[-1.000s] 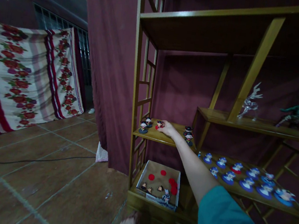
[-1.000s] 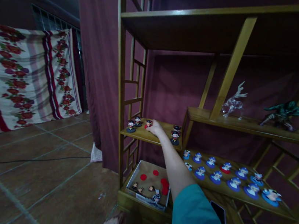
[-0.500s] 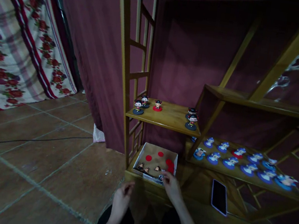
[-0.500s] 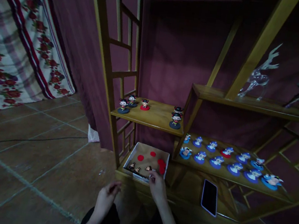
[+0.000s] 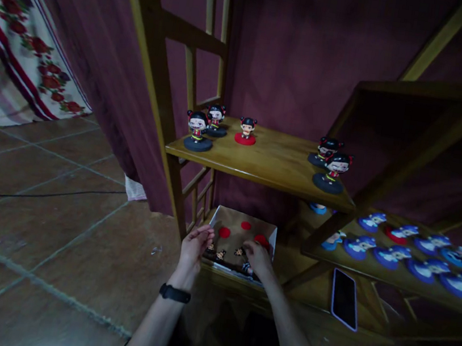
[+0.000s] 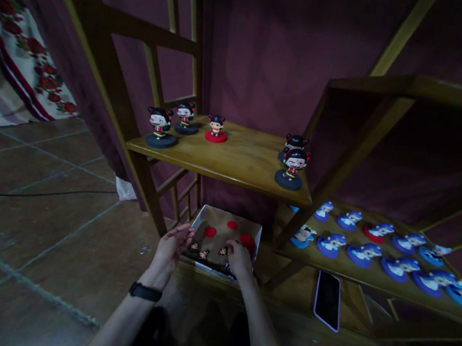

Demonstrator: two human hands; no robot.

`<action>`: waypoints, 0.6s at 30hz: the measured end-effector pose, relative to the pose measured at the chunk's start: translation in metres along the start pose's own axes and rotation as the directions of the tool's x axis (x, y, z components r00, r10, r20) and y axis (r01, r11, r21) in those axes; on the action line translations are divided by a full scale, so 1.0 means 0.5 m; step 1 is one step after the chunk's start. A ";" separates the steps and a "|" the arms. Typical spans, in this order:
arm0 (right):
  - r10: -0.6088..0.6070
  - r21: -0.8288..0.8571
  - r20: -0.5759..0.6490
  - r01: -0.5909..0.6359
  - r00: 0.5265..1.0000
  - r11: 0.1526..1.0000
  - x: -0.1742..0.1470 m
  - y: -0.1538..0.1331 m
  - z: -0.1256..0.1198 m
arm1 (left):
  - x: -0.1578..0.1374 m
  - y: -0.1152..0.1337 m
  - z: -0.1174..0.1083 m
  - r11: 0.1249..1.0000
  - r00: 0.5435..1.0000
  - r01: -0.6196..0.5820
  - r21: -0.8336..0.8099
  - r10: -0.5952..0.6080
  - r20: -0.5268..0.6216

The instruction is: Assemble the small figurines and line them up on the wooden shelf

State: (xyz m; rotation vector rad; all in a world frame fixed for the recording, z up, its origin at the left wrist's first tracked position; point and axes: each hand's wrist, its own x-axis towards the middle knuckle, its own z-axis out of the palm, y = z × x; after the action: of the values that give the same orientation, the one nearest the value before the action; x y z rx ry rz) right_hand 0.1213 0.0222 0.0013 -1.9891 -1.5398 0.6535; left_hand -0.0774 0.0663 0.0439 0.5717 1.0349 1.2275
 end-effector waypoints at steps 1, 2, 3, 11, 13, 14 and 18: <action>-0.016 -0.062 0.028 0.018 0.999 0.998 0.011 0.000 0.008 | 0.008 -0.004 -0.003 0.999 0.999 0.041 -0.007 -0.041 -0.024; -0.022 -0.125 0.047 0.028 0.999 0.992 0.020 0.001 0.016 | 0.015 -0.008 -0.006 0.996 0.995 0.089 -0.018 -0.090 -0.047; -0.023 -0.186 0.060 0.034 0.998 0.982 0.026 0.003 0.024 | 0.021 -0.010 -0.010 0.990 0.989 0.135 -0.033 -0.137 -0.062; -0.091 -0.435 0.173 0.159 0.981 0.886 0.040 0.010 0.067 | 0.059 -0.008 0.000 0.972 0.977 0.209 -0.108 -0.204 0.054; -0.067 -0.374 0.164 0.125 0.984 0.919 0.043 0.001 0.066 | 0.061 -0.014 0.006 0.959 0.963 0.265 -0.101 -0.259 0.069; -0.050 -0.318 0.153 0.097 0.987 0.943 0.044 -0.006 0.065 | 0.061 -0.019 0.009 0.954 0.957 0.287 -0.084 -0.282 0.068; -0.065 0.003 0.021 0.065 0.998 0.998 0.041 -0.045 0.068 | 0.054 -0.045 0.022 0.947 0.952 0.305 0.104 -0.307 0.001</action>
State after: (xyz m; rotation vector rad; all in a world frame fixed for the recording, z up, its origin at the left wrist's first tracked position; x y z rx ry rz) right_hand 0.0876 0.0508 -0.0099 -1.9283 -1.6083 0.6515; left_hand -0.0569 0.0871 0.0216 0.4780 1.1302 0.8980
